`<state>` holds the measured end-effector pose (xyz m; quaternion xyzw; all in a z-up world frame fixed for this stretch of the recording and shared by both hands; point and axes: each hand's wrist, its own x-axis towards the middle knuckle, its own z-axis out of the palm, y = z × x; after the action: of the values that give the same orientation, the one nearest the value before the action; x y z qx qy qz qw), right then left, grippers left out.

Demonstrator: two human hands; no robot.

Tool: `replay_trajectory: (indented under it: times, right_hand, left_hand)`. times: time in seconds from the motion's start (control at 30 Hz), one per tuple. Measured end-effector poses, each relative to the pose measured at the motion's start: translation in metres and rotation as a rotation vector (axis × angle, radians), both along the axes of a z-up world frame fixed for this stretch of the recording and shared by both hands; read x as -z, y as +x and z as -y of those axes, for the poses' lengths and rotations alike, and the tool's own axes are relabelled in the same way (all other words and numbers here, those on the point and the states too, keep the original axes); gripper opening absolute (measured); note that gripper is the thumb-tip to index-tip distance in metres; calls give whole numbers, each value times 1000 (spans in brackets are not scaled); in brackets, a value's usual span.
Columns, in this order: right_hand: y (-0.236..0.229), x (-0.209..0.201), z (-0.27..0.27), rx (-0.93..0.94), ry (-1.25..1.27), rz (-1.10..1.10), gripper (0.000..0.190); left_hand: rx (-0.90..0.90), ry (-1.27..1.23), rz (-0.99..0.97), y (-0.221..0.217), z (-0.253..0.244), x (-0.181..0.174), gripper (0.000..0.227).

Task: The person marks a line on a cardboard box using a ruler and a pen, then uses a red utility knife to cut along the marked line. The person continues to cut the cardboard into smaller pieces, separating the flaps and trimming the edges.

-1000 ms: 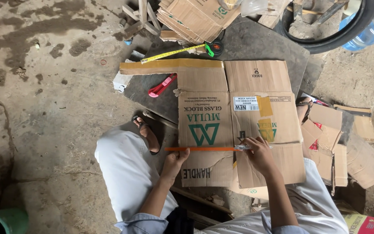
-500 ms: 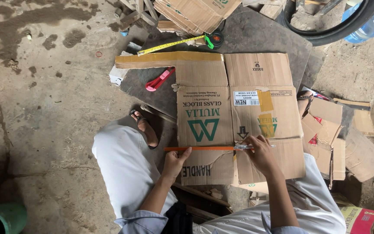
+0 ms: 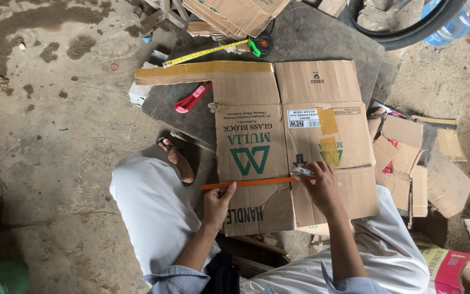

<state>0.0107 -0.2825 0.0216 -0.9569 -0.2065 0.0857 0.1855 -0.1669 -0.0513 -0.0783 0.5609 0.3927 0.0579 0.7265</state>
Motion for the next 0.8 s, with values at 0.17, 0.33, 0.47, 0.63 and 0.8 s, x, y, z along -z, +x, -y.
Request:
replay_trajectory:
  times: [0.17, 0.33, 0.47, 0.63, 0.8]
  right_hand:
    - [1, 13, 4, -53, 32, 74, 15]
    - [-14, 0, -12, -62, 199, 117, 14]
    - [-49, -26, -56, -114, 485, 165, 30]
    - [-74, -28, -122, -20, 649, -61, 12]
    - [-80, -13, -144, -117, 581, -103, 15]
  left_hand:
    - [-12, -16, 6, 0, 1, -4, 59]
    - [-42, -25, 14, 3, 2, -7, 59]
    - [-62, 10, 32, 0, 3, -10, 59]
    - [-52, 57, 45, 4, 2, -25, 60]
    - [-28, 46, 42, 4, -2, -31, 56]
